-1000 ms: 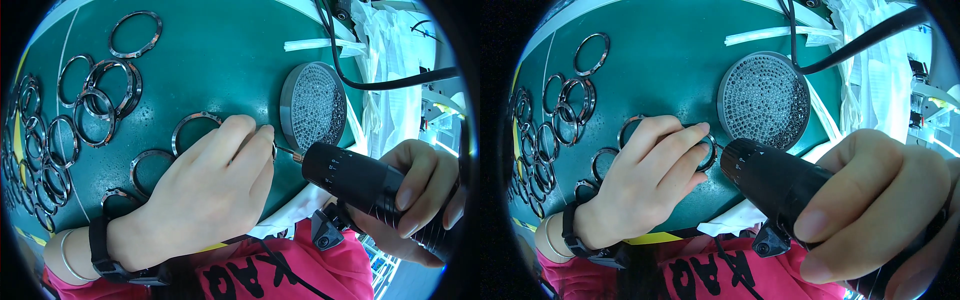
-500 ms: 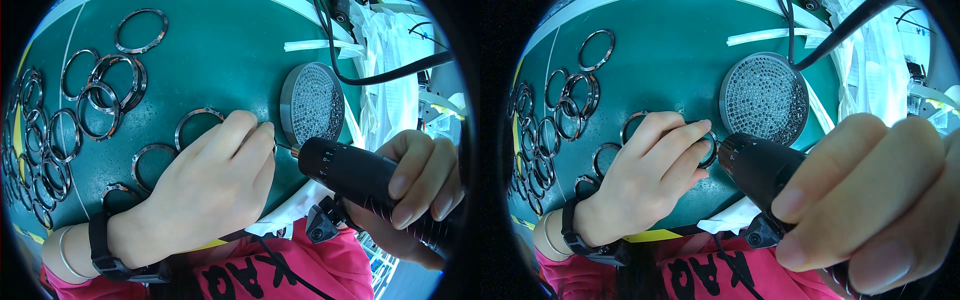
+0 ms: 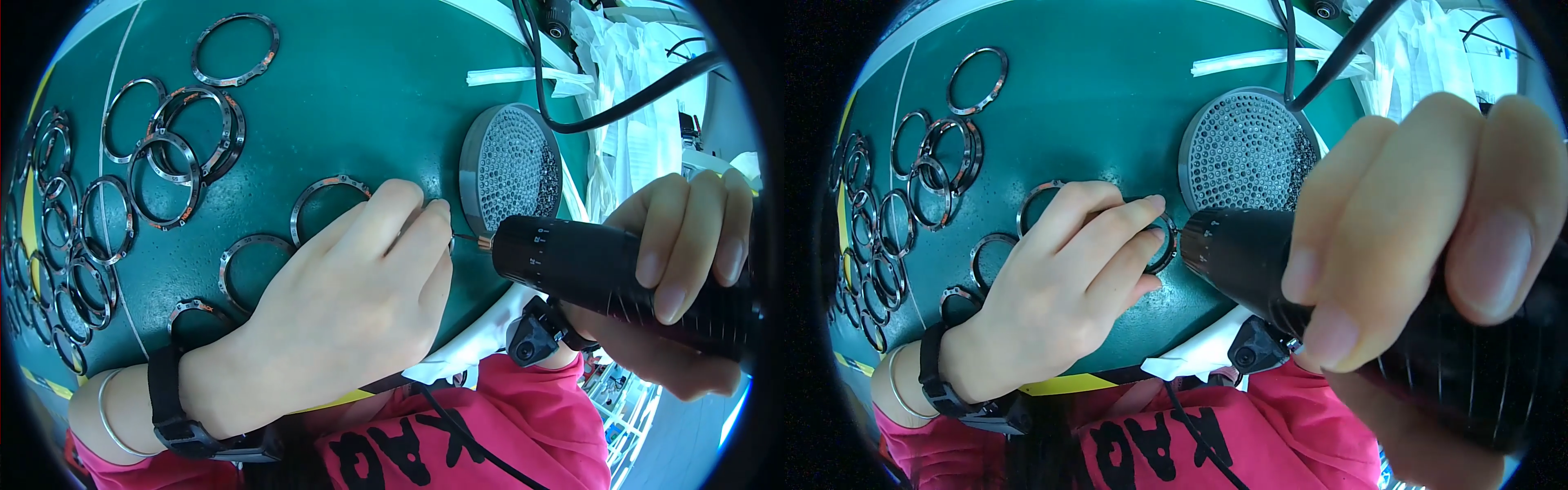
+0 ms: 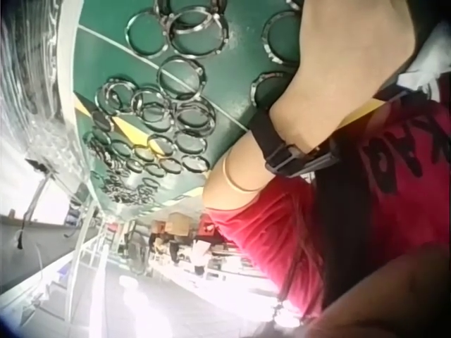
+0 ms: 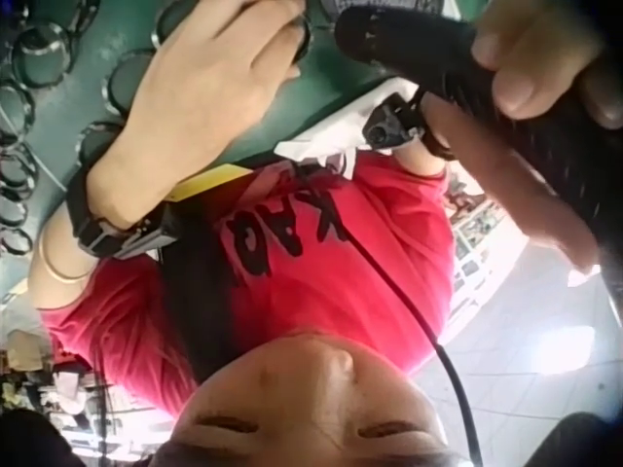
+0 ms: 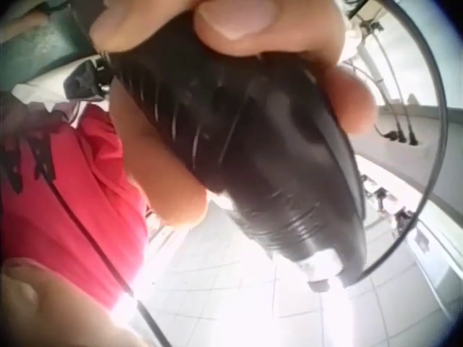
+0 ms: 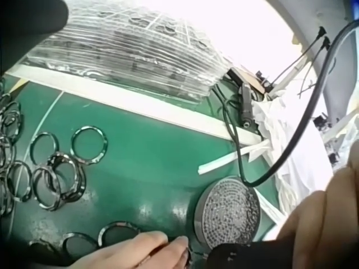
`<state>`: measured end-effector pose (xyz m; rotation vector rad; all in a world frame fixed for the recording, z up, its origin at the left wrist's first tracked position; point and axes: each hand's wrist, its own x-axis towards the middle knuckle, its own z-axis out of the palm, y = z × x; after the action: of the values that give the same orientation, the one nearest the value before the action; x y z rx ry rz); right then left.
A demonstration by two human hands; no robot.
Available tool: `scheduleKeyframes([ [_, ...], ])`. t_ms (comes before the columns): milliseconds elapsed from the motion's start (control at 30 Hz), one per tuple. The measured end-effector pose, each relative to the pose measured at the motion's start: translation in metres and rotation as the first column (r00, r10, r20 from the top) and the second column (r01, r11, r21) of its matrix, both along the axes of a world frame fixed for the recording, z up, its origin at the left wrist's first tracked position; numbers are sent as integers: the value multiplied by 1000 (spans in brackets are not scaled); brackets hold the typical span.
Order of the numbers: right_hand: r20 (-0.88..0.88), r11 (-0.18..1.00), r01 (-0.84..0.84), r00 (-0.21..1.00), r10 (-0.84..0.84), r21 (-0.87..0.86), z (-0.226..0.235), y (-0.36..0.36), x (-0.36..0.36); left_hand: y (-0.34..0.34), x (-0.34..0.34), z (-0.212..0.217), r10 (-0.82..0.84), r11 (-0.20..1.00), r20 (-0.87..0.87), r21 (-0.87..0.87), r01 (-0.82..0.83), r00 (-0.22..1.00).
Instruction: Assembling small circular components by inserting internal parts and securing them with an electric screwdriver.
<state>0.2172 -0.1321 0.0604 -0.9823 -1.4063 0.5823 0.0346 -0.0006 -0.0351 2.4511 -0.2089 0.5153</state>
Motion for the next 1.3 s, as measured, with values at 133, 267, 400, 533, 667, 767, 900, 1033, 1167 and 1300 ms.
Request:
scheduleKeyframes([
  [133, 61, 998, -27, 998, 30, -57, -7, 7, -8, 1, 0, 0, -3, 999, -17, -37, 2, 1000],
  [267, 122, 993, -51, 990, 65, -110, -14, 15, -15, 1, 1, 1, -5, 998, -27, -65, 3, 1000],
  [400, 180, 992, -124, 976, 121, 8, -32, 24, -6, 2, -1, -1, 4, 998, -30, -70, -6, 1000],
  [533, 166, 994, -113, 980, 113, -7, -21, 12, 8, 3, 2, 3, -2, 994, -42, -111, -3, 999],
  [667, -58, 997, -9, 998, 14, 83, -28, 8, -3, 5, 4, 7, 10, 947, -64, -321, -30, 998],
  [767, -287, 982, 114, 955, -67, 149, -33, 6, -12, 6, 7, 6, 43, 948, -8, -314, -43, 999],
  [900, -391, 969, 181, 915, -103, 170, -33, 1, -10, 5, 10, 7, 58, 962, 69, -271, -37, 996],
  [1033, -386, 956, 242, 908, -164, 163, -25, -8, 5, 8, 7, 7, 37, 968, 38, -250, -26, 999],
  [1167, -189, 946, 261, 956, -226, 190, -20, -18, 16, 8, 5, 2, -3, 969, 43, -246, 13, 999],
  [1300, -72, 954, 258, 966, -250, 154, -22, -18, 17, 7, 5, 9, -16, 978, -79, -210, -1, 997],
])
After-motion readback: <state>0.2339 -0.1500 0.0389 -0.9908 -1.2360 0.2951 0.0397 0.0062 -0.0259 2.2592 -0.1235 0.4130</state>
